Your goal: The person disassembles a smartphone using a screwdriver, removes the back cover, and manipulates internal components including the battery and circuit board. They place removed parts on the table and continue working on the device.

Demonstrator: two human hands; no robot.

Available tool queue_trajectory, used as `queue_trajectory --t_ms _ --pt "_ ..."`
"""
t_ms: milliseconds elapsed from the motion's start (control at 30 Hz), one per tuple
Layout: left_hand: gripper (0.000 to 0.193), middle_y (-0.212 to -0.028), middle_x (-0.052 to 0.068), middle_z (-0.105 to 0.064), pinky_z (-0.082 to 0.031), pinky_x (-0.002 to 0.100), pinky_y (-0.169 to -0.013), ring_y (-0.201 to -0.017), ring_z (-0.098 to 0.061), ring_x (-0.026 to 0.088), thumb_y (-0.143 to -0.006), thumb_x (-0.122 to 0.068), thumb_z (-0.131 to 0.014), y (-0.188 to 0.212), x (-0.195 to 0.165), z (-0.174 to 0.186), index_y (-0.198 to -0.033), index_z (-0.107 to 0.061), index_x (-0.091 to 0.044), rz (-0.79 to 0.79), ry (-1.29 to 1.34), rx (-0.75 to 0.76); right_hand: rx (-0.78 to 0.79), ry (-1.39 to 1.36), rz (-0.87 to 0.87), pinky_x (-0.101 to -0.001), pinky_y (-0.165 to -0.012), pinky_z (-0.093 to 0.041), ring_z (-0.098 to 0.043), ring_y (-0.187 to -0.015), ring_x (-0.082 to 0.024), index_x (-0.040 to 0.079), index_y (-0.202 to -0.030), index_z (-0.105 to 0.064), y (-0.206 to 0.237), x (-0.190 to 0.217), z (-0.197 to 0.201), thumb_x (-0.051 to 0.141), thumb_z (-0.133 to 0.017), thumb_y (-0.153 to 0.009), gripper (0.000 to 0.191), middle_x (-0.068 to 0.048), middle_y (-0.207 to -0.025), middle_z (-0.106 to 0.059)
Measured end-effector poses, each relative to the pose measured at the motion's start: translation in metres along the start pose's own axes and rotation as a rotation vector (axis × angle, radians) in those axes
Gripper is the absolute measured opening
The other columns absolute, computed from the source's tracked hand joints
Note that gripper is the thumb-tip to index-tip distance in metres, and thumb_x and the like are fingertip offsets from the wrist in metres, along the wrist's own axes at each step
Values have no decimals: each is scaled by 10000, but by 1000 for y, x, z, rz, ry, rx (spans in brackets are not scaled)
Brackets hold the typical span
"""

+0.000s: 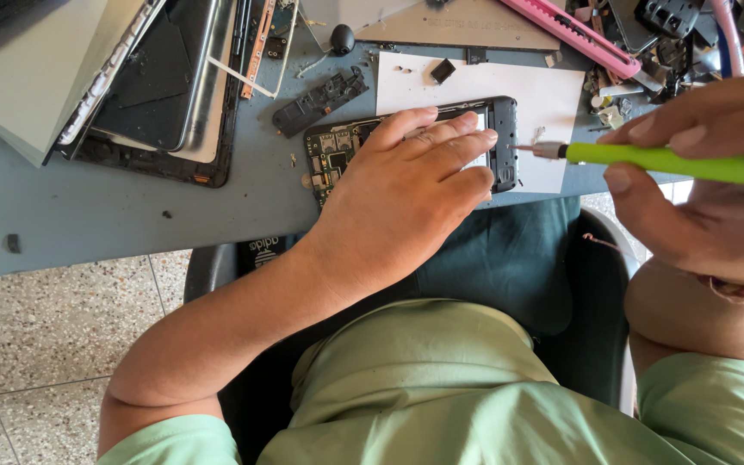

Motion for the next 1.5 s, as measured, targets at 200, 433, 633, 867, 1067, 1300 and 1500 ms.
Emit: queue_trajectory --t_ms 200,433,633,867,1067,1300,1500 --pt "240 -1390 116 -612 -371 465 -1215 -1404 -539 261 -997 -182 -632 3 -4 -2 -1192 -704 -62 -6 -91 72 55 64 -6 -403 -878 -635 -703 -945 -263 16 -1250 -404 0 -4 5 -152 -711 -843 536 -222 -1217 -527" --pt "291 -1388 133 -566 -335 477 -1232 -1425 -497 276 -1011 -182 -626 4 -12 -3 -1267 -696 -62 -4 -201 137 35 48 -68 -406 -896 -642 -700 -936 -255 16 -1260 -418 1 0 -1 -141 -719 -848 534 -214 -1179 -531" --pt "322 -1405 149 -563 -317 488 -1242 -1425 -490 288 -1011 -188 -624 4 -14 -3 -1295 -694 -54 -8 -237 153 55 50 -7 -390 -823 -632 -725 -895 -280 -22 -1181 -407 -9 5 -7 -133 -730 -799 512 -229 -1106 -566" --pt "317 -1412 153 -570 -313 481 -1250 -1434 -488 285 -1006 -183 -621 4 -14 -3 -1283 -698 -51 0 -235 165 42 83 13 -370 -800 -674 -736 -881 -304 -31 -1150 -423 -19 11 -13 -134 -750 -803 488 -235 -1089 -586" --pt "316 -1412 153 -570 -316 483 -1245 -1430 -491 287 -1006 -179 -618 4 -13 -3 -1284 -698 -53 1 -234 165 35 78 16 -385 -799 -672 -731 -869 -310 -43 -1107 -440 -20 9 -14 -129 -764 -779 469 -247 -1062 -590" --pt "325 -1416 151 -565 -316 482 -1248 -1433 -489 284 -1008 -181 -620 4 -13 -3 -1295 -697 -50 6 -220 160 34 60 36 -381 -792 -678 -728 -864 -307 -42 -1112 -440 -20 8 -15 -138 -763 -772 479 -247 -1058 -582" --pt "328 -1416 149 -564 -313 483 -1248 -1434 -485 282 -1004 -183 -618 4 -14 -3 -1294 -698 -55 9 -227 164 82 115 36 -352 -757 -658 -740 -865 -309 -23 -1069 -479 -28 15 -14 -125 -780 -773 434 -241 -1038 -610"
Point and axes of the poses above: each hand's wrist, its own y-axis away from the middle knuckle, its own z-axis out of the back of the hand, x = y × z, the point moved 2 cm from there along -y, towards the middle knuckle
